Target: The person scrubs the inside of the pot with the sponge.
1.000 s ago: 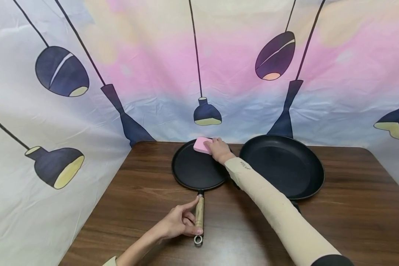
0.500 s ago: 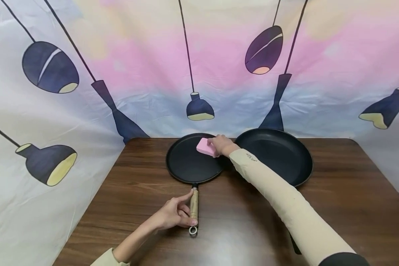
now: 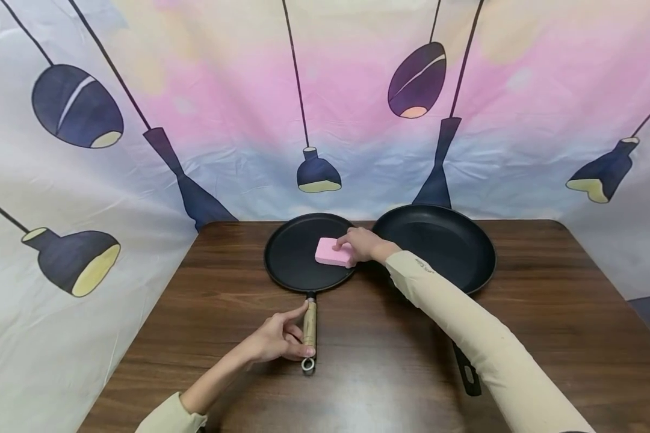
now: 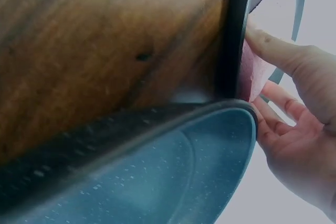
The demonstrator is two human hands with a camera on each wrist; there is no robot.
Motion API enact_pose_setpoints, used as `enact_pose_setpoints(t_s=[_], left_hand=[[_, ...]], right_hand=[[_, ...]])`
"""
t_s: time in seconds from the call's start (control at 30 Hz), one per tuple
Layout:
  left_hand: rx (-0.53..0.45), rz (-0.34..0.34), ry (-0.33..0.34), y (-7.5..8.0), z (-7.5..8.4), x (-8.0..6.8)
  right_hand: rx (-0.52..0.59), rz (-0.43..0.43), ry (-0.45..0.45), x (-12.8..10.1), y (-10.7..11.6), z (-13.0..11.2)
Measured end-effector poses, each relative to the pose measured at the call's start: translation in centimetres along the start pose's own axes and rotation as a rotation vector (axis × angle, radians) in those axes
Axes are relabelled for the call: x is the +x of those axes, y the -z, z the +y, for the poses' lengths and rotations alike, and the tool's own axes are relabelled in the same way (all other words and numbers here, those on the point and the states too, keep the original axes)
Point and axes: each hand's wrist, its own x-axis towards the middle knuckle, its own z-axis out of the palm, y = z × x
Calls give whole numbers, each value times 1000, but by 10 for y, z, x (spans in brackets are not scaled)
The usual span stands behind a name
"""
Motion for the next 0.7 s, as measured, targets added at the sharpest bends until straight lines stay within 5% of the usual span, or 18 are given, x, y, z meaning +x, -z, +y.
enact_pose_setpoints(t_s=[0.7], left_hand=[[-111,-33,-4,-1,-2,1]], right_hand=[[104,92,255,-2,-25,-51]])
